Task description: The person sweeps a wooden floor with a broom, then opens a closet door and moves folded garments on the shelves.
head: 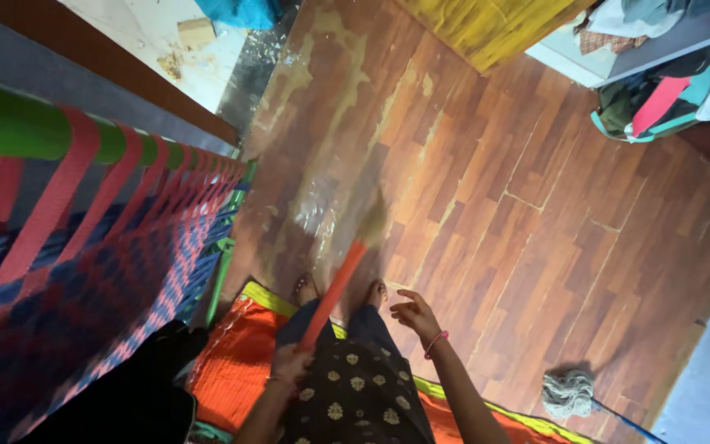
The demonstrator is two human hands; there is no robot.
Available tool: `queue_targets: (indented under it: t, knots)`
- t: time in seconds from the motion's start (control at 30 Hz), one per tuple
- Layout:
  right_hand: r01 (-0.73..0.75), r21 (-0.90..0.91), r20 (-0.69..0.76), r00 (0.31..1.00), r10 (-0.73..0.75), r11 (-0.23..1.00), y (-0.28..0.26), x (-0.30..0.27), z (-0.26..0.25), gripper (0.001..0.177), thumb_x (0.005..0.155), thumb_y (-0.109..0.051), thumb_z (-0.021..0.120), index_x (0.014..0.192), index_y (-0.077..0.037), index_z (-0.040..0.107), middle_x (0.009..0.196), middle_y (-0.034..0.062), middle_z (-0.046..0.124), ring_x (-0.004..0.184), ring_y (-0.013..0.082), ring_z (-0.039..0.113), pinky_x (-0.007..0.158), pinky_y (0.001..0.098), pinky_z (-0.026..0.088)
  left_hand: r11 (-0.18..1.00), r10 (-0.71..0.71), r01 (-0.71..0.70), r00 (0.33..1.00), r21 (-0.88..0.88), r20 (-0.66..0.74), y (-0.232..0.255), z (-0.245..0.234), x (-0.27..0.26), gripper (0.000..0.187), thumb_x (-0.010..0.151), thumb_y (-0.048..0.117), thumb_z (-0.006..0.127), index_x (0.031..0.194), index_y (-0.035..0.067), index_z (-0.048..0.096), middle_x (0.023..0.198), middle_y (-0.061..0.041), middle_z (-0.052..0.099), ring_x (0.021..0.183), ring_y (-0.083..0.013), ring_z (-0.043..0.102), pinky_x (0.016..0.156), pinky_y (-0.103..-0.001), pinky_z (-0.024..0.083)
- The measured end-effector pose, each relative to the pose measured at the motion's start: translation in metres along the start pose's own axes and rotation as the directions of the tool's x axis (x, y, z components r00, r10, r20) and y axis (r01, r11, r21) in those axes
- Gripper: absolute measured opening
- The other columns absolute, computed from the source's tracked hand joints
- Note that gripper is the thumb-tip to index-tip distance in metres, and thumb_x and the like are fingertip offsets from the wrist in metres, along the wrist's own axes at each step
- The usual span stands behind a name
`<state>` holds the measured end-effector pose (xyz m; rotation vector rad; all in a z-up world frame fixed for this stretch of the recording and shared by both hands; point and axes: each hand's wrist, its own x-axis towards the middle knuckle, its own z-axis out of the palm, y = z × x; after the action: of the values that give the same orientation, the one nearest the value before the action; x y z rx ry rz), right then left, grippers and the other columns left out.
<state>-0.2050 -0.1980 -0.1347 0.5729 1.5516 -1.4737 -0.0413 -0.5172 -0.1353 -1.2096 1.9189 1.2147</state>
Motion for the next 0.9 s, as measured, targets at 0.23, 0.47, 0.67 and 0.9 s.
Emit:
queue_targets:
  t: [0.23, 0.47, 0.67, 0.9]
  knots:
    - [0.008, -0.093, -0.053, 0.999, -0.013, 0.996, -0.003, 0.012, -0.017, 0.046, 0.094, -0.014, 0.061, 0.14, -0.016, 0.054, 0.11, 0.0097, 0.076, 0.099, 0.0189, 0.072, 0.088, 0.0327, 0.056, 0.981, -0.158, 0.18, 0.96, 0.079, -0.23, 0.045, -0.027, 0.103, 0.041, 0.081, 0.031, 0.073, 0.11, 0.004, 0.063, 0.084, -0.022, 0.069, 0.08, -0.0423, 0.067, 0.07, -0.052, 0.053]
    - [0.078, 0.019, -0.01, 0.997, -0.077, 0.997, 0.003, 0.019, -0.004, 0.042, 0.098, -0.014, 0.055, 0.14, -0.013, 0.057, 0.107, 0.0098, 0.075, 0.097, 0.0187, 0.071, 0.086, 0.032, 0.056, 0.986, 0.158, -0.155, 0.986, 0.059, -0.061, 0.095, 0.122, 0.044, 0.058, 0.079, 0.038, 0.07, 0.128, 0.011, 0.058, 0.103, -0.022, 0.072, 0.097, -0.0408, 0.07, 0.084, -0.048, 0.056]
    - [0.031, -0.032, -0.058, 0.998, -0.032, 0.999, -0.007, 0.017, -0.042, 0.041, 0.099, -0.016, 0.055, 0.139, -0.016, 0.056, 0.107, 0.0096, 0.076, 0.097, 0.0178, 0.072, 0.085, 0.0308, 0.056, 0.985, 0.17, -0.17, 0.984, 0.0, -0.061, 0.129, 0.166, 0.054, 0.055, 0.077, 0.034, 0.071, 0.126, 0.011, 0.06, 0.105, -0.023, 0.07, 0.099, -0.0414, 0.069, 0.084, -0.05, 0.055]
    - [0.182, -0.093, 0.005, 0.983, -0.182, 0.979, -0.027, 0.034, -0.107, 0.045, 0.098, -0.014, 0.055, 0.143, -0.013, 0.056, 0.108, 0.0116, 0.074, 0.097, 0.0192, 0.071, 0.084, 0.0311, 0.055, 0.999, 0.045, -0.038, 0.943, 0.028, -0.329, 0.157, 0.105, 0.167, 0.047, 0.077, 0.03, 0.072, 0.115, 0.004, 0.063, 0.1, -0.026, 0.07, 0.095, -0.0426, 0.069, 0.081, -0.051, 0.055]
